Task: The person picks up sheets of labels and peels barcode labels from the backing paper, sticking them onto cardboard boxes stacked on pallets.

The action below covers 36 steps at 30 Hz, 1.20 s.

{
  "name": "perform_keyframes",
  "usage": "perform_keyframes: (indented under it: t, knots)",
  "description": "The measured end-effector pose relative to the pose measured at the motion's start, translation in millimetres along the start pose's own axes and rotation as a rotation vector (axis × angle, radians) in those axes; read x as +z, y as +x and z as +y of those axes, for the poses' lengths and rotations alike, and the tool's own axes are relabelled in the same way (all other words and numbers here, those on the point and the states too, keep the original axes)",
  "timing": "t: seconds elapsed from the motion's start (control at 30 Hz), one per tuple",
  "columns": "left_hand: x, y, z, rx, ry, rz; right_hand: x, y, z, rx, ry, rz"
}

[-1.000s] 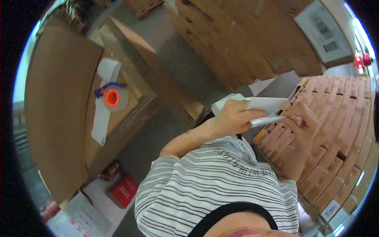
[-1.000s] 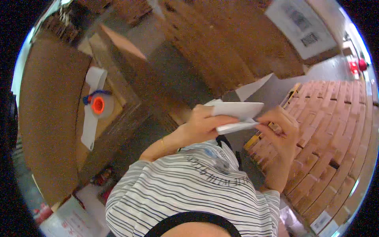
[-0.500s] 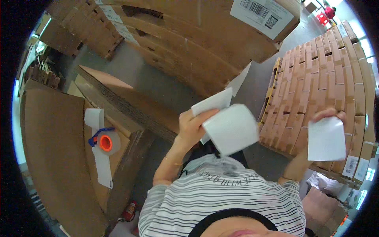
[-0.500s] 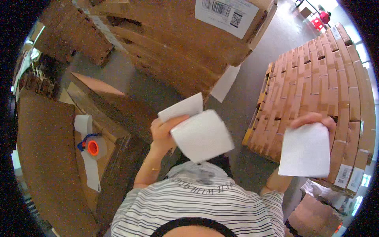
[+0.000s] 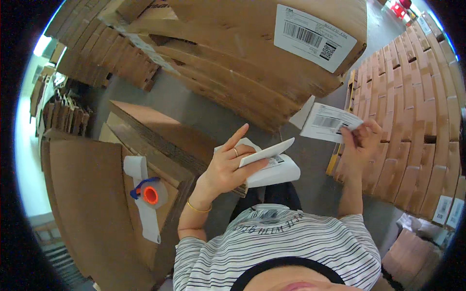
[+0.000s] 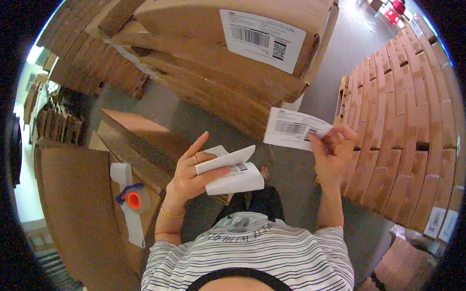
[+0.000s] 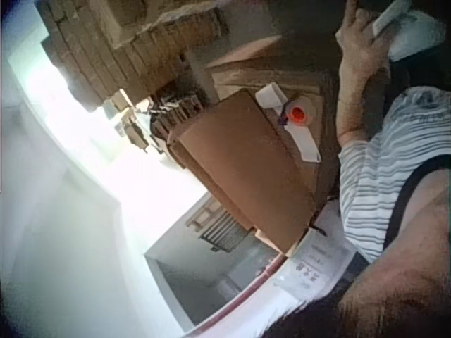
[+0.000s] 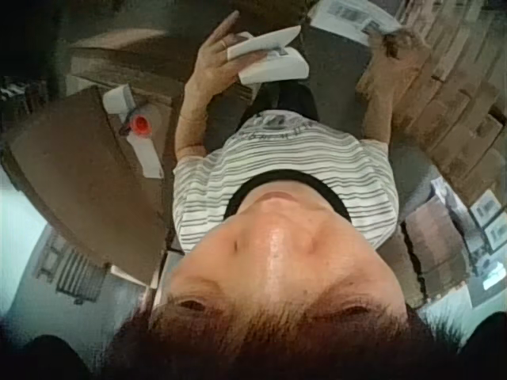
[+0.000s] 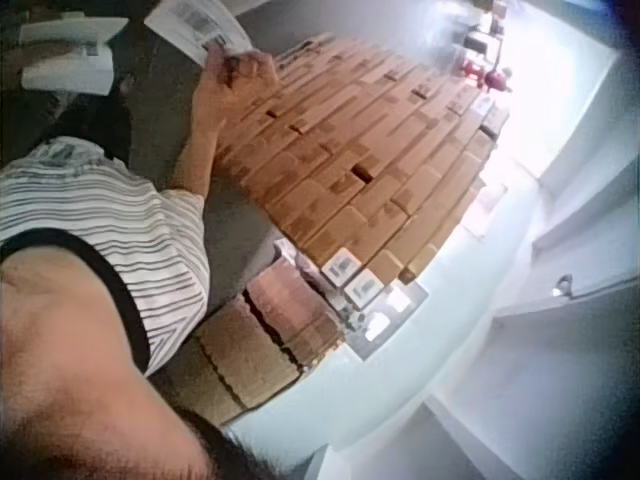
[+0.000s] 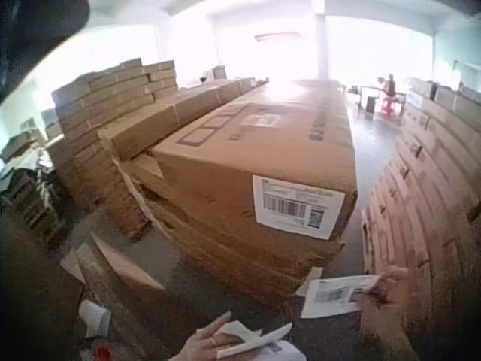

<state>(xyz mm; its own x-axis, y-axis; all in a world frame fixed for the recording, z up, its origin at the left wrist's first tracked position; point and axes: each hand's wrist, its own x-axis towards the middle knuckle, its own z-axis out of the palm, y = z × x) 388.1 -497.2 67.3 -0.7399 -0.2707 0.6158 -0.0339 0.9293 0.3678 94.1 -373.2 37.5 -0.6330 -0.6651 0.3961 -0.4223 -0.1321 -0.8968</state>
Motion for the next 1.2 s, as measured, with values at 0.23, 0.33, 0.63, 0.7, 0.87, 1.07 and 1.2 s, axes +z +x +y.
perform_keyframes:
  t: [0.23, 0.33, 0.63, 0.7, 0.87, 1.07, 1.2]
  knots:
    - [3.1, 5.4, -46.9, 0.083, -0.089, -0.213, 83.8, -22.5, 41.6, -0.115, -0.213, -0.059]
    - [15.8, 11.1, -72.6, 0.209, -0.155, -0.368, 114.0, -22.7, 55.4, -0.111, -0.051, 0.088]
    - [63.5, 39.4, -124.0, 0.426, -0.083, -0.549, 142.0, -4.9, 77.1, -0.218, -0.099, 0.266]
    - [72.3, 42.0, -127.7, 0.448, -0.076, -0.525, 144.6, -5.6, 82.4, -0.311, -0.318, 0.243]
    - [87.7, 45.5, -133.6, 0.474, -0.170, -0.353, 155.7, -3.8, 87.8, -0.253, 0.121, 0.308]
    - [80.5, 51.5, -137.6, 0.464, -0.112, -0.434, 152.1, -0.8, 89.6, -0.341, -0.128, 0.266]
    - [78.7, 55.4, -139.5, 0.476, -0.070, -0.476, 155.0, -0.3, 84.8, -0.294, -0.052, 0.290]
